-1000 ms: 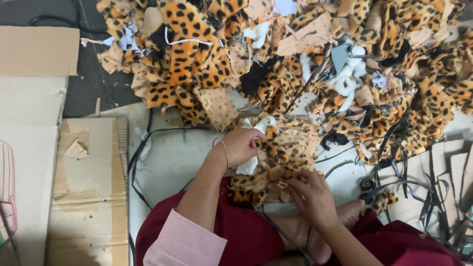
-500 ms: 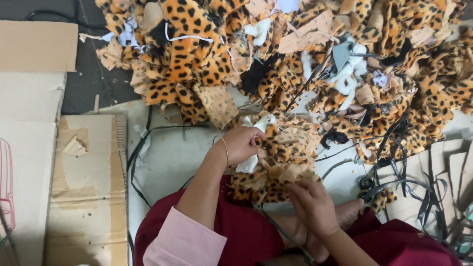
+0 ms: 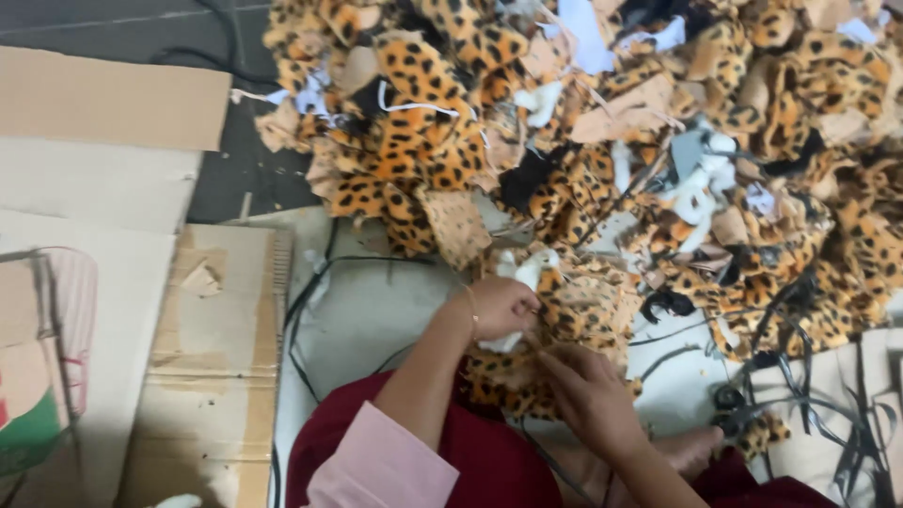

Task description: The person sits on the floor and separates pieces of leopard-print fabric from a large pile, picking up individual pieces and placing them aside. The person also briefly handles a piece of cardboard.

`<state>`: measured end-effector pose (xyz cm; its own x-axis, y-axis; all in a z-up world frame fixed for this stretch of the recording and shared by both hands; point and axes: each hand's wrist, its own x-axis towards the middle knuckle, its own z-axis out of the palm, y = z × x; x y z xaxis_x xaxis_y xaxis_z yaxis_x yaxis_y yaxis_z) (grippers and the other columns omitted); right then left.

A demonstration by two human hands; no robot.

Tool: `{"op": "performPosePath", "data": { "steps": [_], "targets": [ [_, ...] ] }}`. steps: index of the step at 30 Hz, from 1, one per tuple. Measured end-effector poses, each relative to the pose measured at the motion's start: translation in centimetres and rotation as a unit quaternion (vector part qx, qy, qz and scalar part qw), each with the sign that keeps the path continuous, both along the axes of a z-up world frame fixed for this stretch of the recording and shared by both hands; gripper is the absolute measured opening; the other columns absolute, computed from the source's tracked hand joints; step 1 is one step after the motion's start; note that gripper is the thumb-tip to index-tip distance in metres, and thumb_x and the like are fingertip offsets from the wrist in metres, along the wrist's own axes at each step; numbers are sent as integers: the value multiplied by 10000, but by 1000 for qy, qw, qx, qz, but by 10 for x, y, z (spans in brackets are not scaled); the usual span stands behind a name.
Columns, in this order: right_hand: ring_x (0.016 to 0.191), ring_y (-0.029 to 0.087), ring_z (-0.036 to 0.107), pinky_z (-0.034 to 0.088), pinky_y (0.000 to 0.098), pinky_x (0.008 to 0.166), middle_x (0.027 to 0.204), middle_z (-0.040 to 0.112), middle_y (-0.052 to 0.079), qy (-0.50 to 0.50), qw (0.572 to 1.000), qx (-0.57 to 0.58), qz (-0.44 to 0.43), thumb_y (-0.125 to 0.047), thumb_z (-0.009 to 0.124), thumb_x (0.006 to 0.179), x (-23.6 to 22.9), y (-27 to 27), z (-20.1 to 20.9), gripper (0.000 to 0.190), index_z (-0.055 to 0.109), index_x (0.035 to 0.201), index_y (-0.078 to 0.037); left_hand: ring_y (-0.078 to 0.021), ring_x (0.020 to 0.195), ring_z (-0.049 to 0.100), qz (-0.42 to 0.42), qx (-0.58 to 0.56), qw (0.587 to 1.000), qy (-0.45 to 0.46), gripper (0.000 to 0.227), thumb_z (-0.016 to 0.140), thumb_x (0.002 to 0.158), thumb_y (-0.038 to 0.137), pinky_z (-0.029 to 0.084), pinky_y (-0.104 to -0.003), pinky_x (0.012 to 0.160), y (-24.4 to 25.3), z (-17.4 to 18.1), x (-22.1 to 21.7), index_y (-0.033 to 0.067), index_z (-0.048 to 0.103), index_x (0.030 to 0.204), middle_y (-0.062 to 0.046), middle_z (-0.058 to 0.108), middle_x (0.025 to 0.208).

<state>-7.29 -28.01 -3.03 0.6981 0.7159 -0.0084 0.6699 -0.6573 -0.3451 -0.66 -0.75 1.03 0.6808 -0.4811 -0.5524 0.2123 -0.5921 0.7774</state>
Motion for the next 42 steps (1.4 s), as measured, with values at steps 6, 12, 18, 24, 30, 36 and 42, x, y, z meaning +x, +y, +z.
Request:
{"op": "performPosePath", "data": {
  "steps": [6,12,18,24,30,36,42],
  "targets": [
    [844,321,623,473,448,701,965,671,95,62,993,92,-48,70,553,754,36,47,44,374,808,935,-135,-133,486,151,223,30,969,-99,500,449,1005,23,514,-334,897,17,9,8,185,220,592,-15,105,552],
    [828,296,723,626,353,633,1026,716,88,126,958,205,-157,-46,658,928,70,90,39,202,809,1037,-127,-404,978,711,486,207,834,-161,532,722,892,373,614,-521,817,59,-56,-3,166,382,1245,-145,586,1101],
    [846,319,711,599,377,664,1147,688,176,84,954,240,-157,-36,779,839,72,110,55,324,732,1160,-52,-428,964,727,539,46,824,-168,445,659,892,256,614,-524,764,48,-25,4,174,415,1256,-187,702,1052],
    [1296,545,510,448,643,1006,1436,525,253,-14,961,271,-49,88,734,755,66,110,80,666,585,1391,-45,-109,702,627,429,-444,768,-170,392,839,790,115,551,-216,591,11,16,-6,80,714,1159,-45,629,778],
    [1150,333,677,488,492,1028,1168,725,207,133,890,399,-179,-1,644,940,66,24,64,183,689,1117,-10,-70,772,610,367,-402,803,-243,522,938,707,274,546,-200,705,-17,28,-14,152,747,1177,-4,634,859],
    [1168,291,673,584,417,974,1232,699,133,377,719,552,-190,-115,607,1042,54,-18,126,183,679,1206,-77,-449,1432,254,118,-125,964,-205,1005,547,598,834,247,-671,1100,-9,38,-9,343,515,1474,-176,292,1562],
    [1252,338,616,482,497,1071,1316,690,156,485,612,611,-135,-61,699,949,43,-18,146,329,690,1276,-35,-396,1597,45,33,-281,945,-164,1252,810,665,537,136,-640,1201,-10,30,-11,293,40,1622,-104,16,1748]
  ]
}}
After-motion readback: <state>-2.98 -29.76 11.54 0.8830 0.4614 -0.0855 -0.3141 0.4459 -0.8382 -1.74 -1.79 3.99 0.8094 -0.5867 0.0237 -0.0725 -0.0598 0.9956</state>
